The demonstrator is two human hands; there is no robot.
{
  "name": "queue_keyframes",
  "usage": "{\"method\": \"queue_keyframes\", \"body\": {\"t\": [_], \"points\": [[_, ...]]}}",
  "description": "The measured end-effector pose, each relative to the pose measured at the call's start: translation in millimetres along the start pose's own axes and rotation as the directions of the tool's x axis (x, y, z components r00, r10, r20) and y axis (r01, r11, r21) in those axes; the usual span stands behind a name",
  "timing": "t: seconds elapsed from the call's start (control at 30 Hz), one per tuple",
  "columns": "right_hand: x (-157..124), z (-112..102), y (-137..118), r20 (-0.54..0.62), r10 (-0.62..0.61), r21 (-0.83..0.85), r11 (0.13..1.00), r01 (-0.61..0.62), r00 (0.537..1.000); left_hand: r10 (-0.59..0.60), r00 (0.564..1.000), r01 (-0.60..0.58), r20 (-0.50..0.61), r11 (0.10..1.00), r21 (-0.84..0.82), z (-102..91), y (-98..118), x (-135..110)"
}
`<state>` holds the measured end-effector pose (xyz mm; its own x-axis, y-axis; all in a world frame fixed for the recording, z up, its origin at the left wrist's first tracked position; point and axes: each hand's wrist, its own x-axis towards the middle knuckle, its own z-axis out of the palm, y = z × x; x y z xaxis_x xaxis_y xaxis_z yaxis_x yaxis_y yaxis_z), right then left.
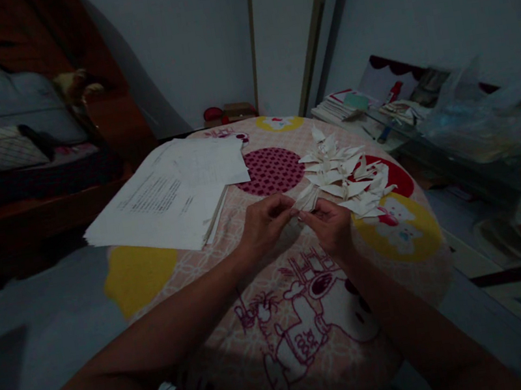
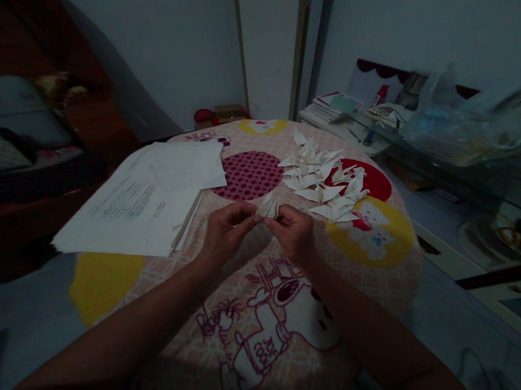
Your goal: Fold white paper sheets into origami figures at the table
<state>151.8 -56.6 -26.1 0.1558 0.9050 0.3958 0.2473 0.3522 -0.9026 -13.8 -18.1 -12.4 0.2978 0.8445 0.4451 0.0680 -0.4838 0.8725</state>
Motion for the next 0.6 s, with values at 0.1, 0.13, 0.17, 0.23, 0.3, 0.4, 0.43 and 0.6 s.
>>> {"method": "queue_keyframes", "body": {"t": [0.1,0.13,0.17,0.23,0.3,0.4,0.43,0.6], "points": [[1.0,-1.7,-2.1,0.042,-0.01,0.002,1.0,0.01,0.999,-0.087,0.994,0.097,0.065,0.979,-0.181,-1.5,-8.4,4.2],[1.4,-2.3,-2.3,0.063,-0.006,0.012,1.0,0.006,0.998,-0.126,0.988,0.143,0.085,0.963,-0.23,-1.9,-10.3,5.3],[1.9,-2.8,-1.9,0.081,0.005,0.022,1.0,-0.007,0.997,-0.167,0.981,0.189,0.103,0.945,-0.268,-2.3,-11.5,6.1],[3.0,-3.5,0.5,0.106,0.039,0.037,0.998,-0.043,0.994,-0.239,0.963,0.266,0.121,0.909,-0.321,-2.9,-11.9,7.2],[4.0,-3.7,3.7,0.115,0.077,0.045,0.996,-0.083,0.99,-0.276,0.951,0.309,0.141,0.886,-0.345,-3.5,-10.4,8.0],[5.2,-3.2,5.8,0.128,0.125,0.09,0.986,-0.137,0.984,-0.286,0.931,0.348,0.227,0.882,-0.317,-4.8,-8.2,8.7],[5.4,-2.8,5.1,0.134,0.141,0.12,0.98,-0.157,0.981,-0.287,0.924,0.355,0.251,0.886,-0.296,-5.3,-8.1,8.8],[5.9,-0.8,-3.7,0.187,0.261,0.24,0.923,-0.302,0.947,-0.302,0.933,0.334,0.197,0.929,-0.159,-6.9,-7.9,8.3]]}}
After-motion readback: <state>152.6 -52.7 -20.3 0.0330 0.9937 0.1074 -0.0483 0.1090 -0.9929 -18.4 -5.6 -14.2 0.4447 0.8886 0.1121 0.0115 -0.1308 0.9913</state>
